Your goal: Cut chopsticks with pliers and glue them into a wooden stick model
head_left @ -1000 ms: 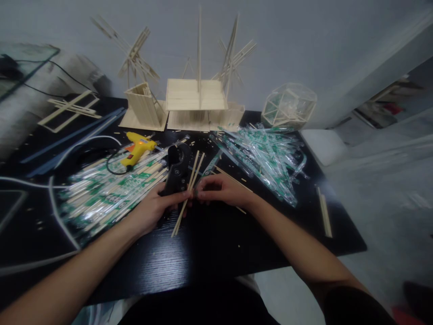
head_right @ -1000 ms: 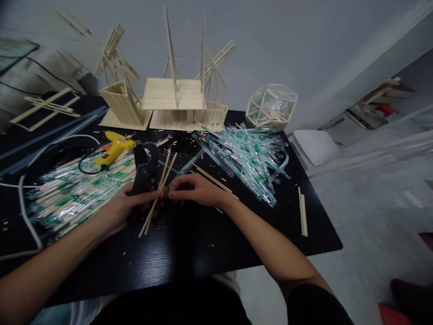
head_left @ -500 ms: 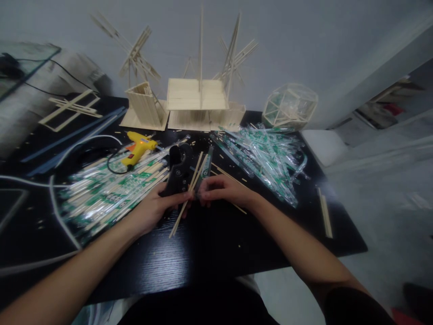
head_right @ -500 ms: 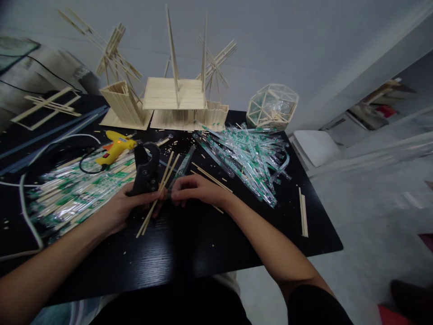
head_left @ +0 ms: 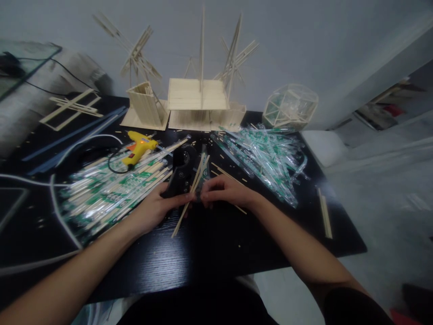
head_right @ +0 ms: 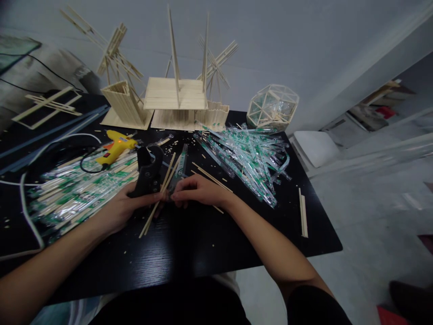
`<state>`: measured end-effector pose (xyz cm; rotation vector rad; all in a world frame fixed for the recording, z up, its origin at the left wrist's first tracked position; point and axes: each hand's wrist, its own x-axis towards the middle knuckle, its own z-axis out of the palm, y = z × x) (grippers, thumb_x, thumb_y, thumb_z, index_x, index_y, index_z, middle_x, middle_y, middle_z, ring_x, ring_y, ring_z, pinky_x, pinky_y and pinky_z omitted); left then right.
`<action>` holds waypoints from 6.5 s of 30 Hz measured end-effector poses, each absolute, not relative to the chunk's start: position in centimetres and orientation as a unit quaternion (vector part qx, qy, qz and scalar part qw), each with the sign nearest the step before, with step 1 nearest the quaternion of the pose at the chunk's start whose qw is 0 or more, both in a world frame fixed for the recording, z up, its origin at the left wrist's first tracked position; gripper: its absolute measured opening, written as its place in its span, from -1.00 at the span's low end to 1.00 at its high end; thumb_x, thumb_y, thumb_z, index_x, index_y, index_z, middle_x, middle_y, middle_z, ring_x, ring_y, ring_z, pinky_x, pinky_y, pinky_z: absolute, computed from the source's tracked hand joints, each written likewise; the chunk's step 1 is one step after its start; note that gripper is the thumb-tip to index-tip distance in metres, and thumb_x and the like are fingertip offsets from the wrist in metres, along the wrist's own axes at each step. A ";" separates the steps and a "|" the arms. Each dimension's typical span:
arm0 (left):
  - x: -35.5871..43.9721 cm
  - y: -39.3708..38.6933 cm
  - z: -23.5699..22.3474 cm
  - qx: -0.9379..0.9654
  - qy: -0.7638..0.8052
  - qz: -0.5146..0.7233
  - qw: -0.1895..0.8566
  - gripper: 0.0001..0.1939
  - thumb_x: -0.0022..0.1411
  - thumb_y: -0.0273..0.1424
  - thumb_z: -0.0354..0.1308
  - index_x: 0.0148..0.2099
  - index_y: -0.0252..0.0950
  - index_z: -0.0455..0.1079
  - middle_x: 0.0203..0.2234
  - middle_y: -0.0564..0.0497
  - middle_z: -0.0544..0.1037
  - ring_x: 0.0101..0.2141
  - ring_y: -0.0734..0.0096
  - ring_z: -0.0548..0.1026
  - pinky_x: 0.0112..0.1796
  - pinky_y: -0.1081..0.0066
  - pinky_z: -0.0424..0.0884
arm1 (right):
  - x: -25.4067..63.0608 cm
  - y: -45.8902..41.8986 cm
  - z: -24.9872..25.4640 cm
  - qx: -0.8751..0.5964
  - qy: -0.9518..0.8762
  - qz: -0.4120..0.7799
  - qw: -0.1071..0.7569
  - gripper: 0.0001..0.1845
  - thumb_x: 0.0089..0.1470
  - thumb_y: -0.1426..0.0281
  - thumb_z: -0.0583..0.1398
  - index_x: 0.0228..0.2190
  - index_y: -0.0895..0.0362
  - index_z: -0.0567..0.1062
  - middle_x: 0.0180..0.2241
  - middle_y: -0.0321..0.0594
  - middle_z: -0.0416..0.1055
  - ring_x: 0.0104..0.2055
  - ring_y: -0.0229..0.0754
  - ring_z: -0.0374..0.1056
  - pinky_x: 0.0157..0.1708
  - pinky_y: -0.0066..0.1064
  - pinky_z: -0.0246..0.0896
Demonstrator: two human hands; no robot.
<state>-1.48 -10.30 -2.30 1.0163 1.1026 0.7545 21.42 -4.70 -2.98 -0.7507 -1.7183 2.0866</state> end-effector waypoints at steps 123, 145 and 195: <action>-1.4 -10.5 -2.0 0.551 0.478 0.191 0.657 -0.63 0.12 -0.06 0.36 -0.40 -0.29 0.54 -0.58 0.08 0.53 -0.50 0.40 0.44 -0.39 0.44 0.34 | 25.0 -0.4 -4.7 -0.493 -0.348 0.527 0.599 -0.77 -0.18 0.28 0.44 -0.41 0.08 0.61 -0.38 -0.30 0.52 -0.32 -0.26 0.42 -0.35 -0.42 0.35; -1.4 -10.5 -1.9 0.544 0.497 0.197 0.646 -0.59 0.06 -0.02 0.39 -0.41 -0.29 0.50 -0.56 0.10 0.51 -0.48 0.41 0.42 -0.40 0.45 0.31 | 25.3 0.1 -5.2 -0.460 -0.302 0.587 0.594 -0.76 -0.09 0.25 0.44 -0.44 0.08 0.52 -0.44 -0.35 0.48 -0.37 -0.30 0.41 -0.32 -0.43 0.37; -1.3 -10.5 -2.5 0.476 0.493 0.258 0.681 -0.65 0.08 -0.11 0.42 -0.28 -0.31 0.57 -0.60 0.09 0.52 -0.55 0.48 0.42 -0.47 0.49 0.30 | 24.9 -0.3 -4.1 -0.456 -0.275 0.557 0.637 -0.78 0.02 0.27 0.39 -0.39 0.09 0.48 -0.50 -0.41 0.44 -0.50 -0.37 0.36 -0.50 -0.54 0.25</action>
